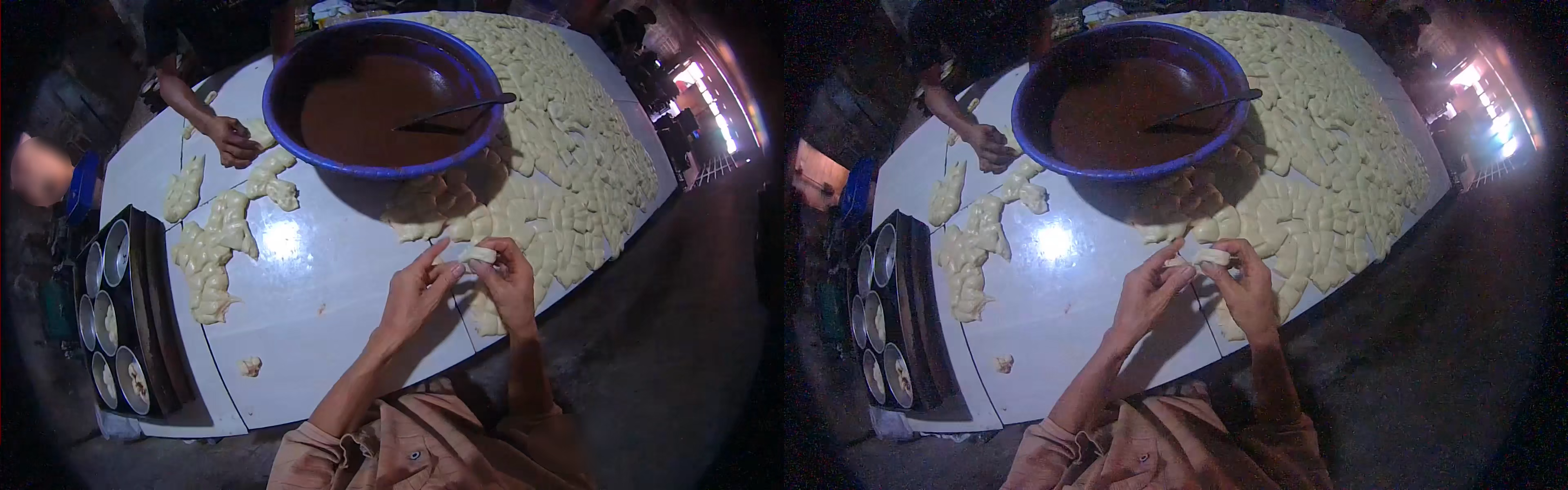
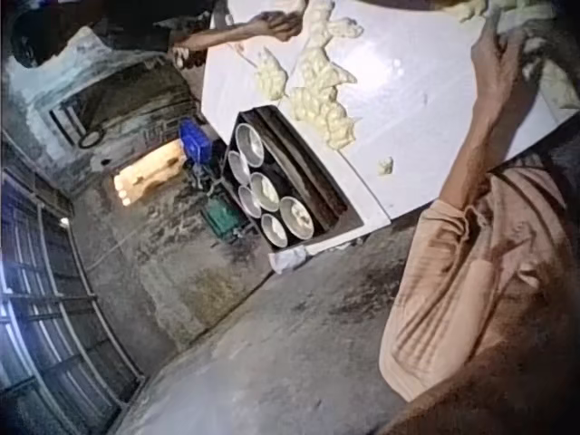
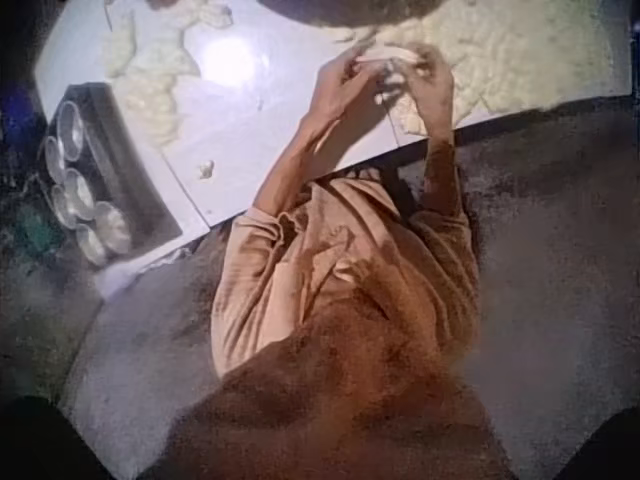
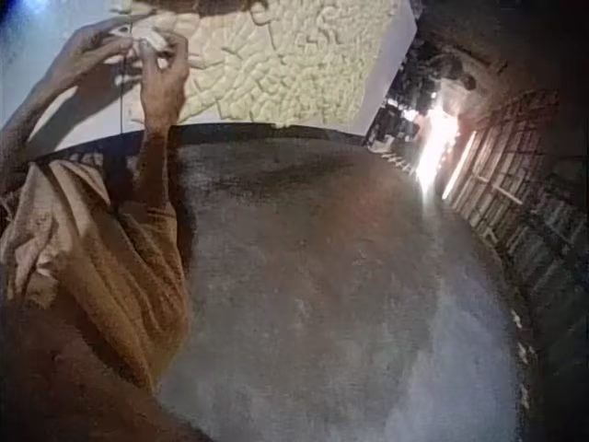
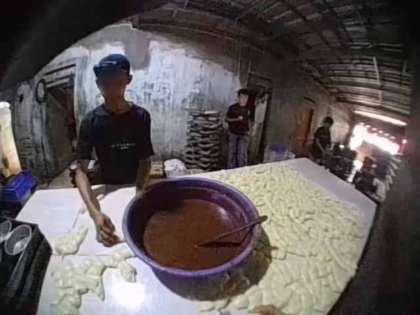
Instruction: The person prepares filled dough portions by hand. The person takes pieces of dough from a table, places a chocolate filling into the center using a spoon, and folds the dough over the filling to seal it. The finished portions are then placed into round baking tins on a tray.
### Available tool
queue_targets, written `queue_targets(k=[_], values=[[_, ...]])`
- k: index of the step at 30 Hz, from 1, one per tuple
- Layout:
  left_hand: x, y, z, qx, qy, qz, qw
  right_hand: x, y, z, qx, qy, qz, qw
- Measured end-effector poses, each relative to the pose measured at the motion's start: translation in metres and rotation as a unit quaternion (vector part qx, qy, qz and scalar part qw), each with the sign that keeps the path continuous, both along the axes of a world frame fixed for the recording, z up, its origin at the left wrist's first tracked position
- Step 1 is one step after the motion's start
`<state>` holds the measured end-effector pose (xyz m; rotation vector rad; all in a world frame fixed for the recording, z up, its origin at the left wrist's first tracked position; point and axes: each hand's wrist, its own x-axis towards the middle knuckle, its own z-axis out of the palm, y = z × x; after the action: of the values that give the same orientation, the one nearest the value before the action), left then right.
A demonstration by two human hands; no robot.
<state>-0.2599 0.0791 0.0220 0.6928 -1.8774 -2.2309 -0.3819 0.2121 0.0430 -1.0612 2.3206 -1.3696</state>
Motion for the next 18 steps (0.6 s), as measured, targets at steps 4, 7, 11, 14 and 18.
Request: queue_targets(k=[4,7,11,14,18], values=[[-0.008,0.0,0.011,-0.201,0.16,0.142,0.956,0.025,-0.027,0.007,-0.187,-0.301,0.006,0.935],[-0.012,0.006,0.012,-0.215,0.289,0.129,0.924,0.051,-0.04,0.031,-0.285,-0.501,-0.003,0.817],[-0.033,-0.003,0.008,-0.158,0.395,0.208,0.881,0.042,-0.066,0.044,-0.317,-0.519,0.056,0.792],[-0.028,-0.014,0.005,0.012,0.373,0.218,0.902,0.019,-0.096,0.049,-0.247,-0.473,0.102,0.84],[0.003,-0.028,0.001,0.097,0.218,0.212,0.948,-0.045,-0.165,0.065,-0.17,-0.258,0.156,0.938]])
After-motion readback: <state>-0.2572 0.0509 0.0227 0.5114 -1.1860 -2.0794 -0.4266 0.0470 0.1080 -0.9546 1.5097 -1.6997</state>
